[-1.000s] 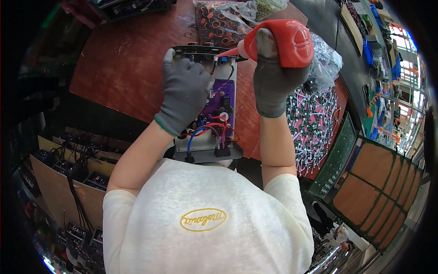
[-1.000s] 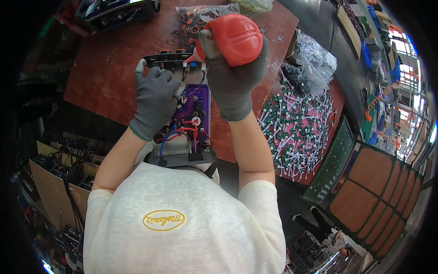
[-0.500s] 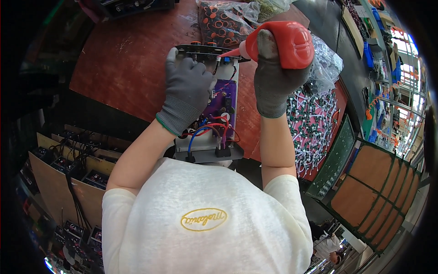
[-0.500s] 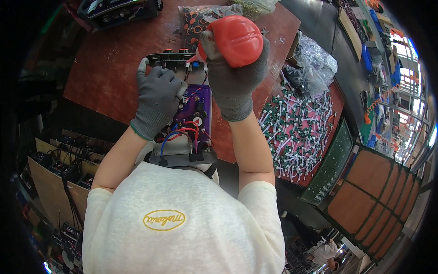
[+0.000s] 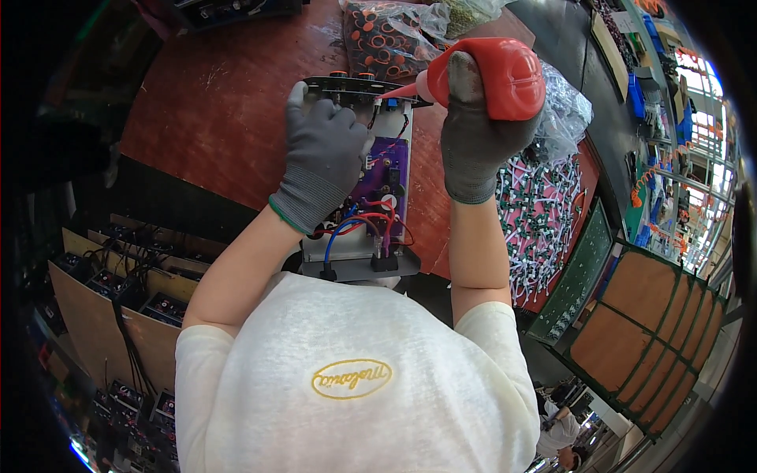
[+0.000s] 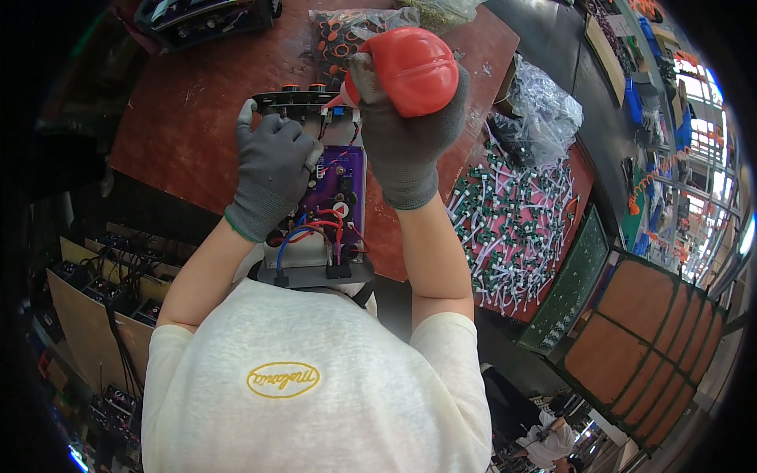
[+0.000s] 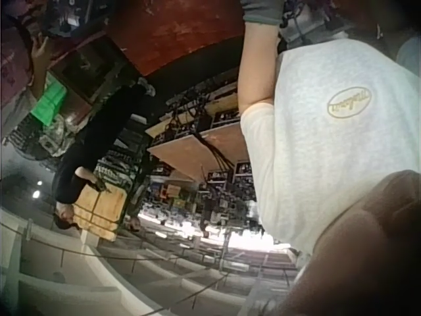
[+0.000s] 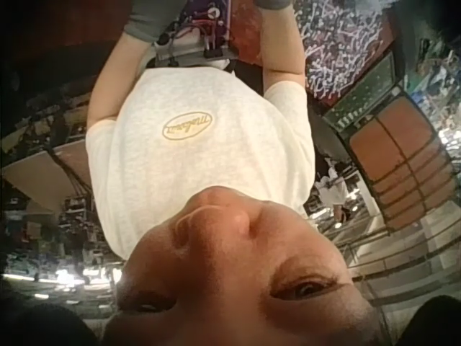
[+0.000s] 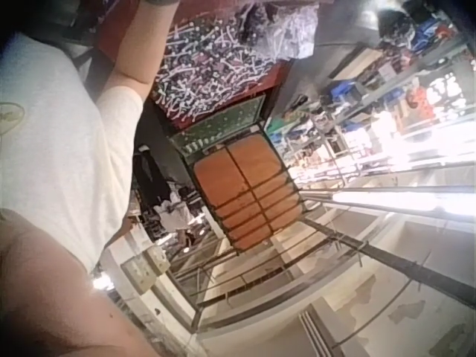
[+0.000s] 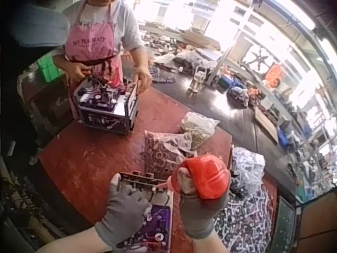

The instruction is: Assembling components on a circuit board and mounting it inside a metal chassis.

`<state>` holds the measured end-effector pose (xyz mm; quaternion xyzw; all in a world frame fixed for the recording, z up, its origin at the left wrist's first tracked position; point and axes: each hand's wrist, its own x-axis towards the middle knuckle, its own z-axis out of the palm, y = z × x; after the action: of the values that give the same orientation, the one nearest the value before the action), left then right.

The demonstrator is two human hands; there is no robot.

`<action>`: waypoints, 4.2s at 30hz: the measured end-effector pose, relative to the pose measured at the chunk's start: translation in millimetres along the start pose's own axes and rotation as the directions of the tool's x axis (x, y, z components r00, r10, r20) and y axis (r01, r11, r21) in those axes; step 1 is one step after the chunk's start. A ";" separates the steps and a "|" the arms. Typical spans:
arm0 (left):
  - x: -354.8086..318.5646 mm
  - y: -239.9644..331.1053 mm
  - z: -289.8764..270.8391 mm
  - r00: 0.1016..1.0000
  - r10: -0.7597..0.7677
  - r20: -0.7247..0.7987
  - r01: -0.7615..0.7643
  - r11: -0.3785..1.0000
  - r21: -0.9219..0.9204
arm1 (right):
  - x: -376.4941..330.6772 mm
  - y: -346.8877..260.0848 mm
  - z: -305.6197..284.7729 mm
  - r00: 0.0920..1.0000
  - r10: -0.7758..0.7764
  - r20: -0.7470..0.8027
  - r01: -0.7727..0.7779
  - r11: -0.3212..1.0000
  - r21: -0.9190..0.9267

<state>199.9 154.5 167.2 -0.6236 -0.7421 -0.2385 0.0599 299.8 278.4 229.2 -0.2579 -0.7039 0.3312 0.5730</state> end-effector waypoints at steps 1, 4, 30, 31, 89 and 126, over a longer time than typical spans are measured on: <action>-0.1 -0.2 0.2 1.000 0.000 0.000 0.000 1.000 0.000 | 0.3 0.3 -0.7 1.000 -0.012 0.010 0.012 1.000 -0.011; -0.4 -0.8 0.9 1.000 0.002 -0.014 -0.002 1.000 0.000 | 0.3 -0.5 0.9 1.000 -0.009 0.002 0.009 1.000 0.004; -1.3 -2.3 -2.1 1.000 -0.025 0.004 0.025 0.998 -0.056 | -25.1 1.5 -23.3 0.947 0.269 -0.174 -0.226 0.946 0.231; -1.8 -2.5 -2.6 1.000 -0.023 0.008 0.024 0.998 -0.057 | -31.2 0.9 -22.2 0.959 0.242 -0.150 -0.213 0.959 0.188; -4.4 -6.2 6.4 0.999 0.002 -0.051 -0.003 1.000 -0.026 | -72.0 29.8 -13.7 0.968 -0.250 -0.017 0.232 0.922 -0.309; -4.4 -5.8 7.0 1.000 0.002 -0.025 -0.002 1.000 0.004 | -79.6 31.1 -11.0 0.980 -0.187 -0.073 0.158 0.943 -0.293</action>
<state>196.7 152.9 157.7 -0.6212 -0.7411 -0.2447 0.0708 326.7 241.3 156.2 -0.2912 -0.7348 0.1615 0.5910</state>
